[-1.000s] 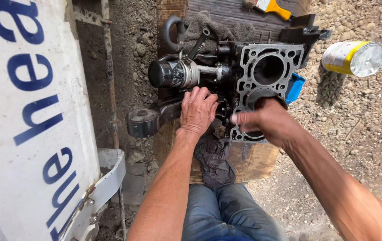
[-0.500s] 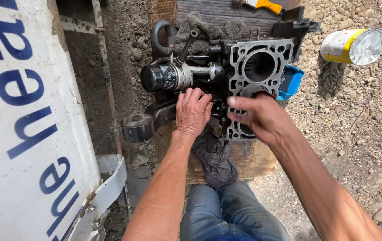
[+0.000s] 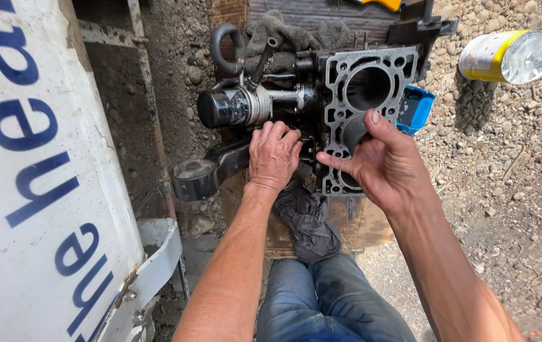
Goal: Inserting and adjusting cylinder liners in an engine block
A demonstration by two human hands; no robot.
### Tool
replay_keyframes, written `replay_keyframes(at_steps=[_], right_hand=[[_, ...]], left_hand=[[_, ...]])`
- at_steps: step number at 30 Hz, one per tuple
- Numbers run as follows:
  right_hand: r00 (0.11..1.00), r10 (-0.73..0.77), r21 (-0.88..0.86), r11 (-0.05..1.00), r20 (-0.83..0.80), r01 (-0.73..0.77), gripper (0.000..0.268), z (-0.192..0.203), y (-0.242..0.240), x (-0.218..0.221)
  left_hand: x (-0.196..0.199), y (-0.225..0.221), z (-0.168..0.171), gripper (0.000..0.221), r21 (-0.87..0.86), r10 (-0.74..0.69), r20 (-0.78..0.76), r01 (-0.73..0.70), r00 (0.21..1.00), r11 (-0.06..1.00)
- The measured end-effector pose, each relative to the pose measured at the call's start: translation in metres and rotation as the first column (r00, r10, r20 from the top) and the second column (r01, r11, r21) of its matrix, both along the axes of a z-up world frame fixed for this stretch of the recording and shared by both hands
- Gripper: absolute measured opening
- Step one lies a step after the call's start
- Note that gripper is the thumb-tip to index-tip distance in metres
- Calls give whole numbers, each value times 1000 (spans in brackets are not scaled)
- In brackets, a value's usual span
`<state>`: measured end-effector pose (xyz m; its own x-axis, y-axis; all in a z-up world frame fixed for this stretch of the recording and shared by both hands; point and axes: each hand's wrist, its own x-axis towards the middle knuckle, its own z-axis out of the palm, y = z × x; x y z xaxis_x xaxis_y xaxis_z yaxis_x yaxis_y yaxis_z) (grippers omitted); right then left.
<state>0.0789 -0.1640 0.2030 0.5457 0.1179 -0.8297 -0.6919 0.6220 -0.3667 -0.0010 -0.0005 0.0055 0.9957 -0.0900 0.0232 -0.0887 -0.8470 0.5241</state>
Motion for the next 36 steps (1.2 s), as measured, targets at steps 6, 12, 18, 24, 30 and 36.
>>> replay_keyframes(at_steps=[6,12,18,24,30,36], right_hand=[[1000,-13,20,1000,-10,13,21,-37,-16,-1],[997,-71,64,996,24,69,42,-45,-17,-1],[994,-113,-23,993,-4,113,61,5,-7,-2],[995,101,-2,995,24,-101,93,-51,-6,18],[860,443,-241,833,-252,-499,71,6,-2,27],[741,641,-207,712,-199,-671,113,-36,-3,34]], left_hand=[[-2,1,-5,16,9,-2,2,2,1000,1000],[11,1,41,17,-61,19,-27,-21,999,998],[7,0,48,19,-64,23,-25,-24,999,998],[13,2,44,18,-59,18,-30,-20,999,998],[12,0,41,15,-53,10,-16,-11,1000,999],[10,0,38,16,-23,6,-26,-7,1000,1000]])
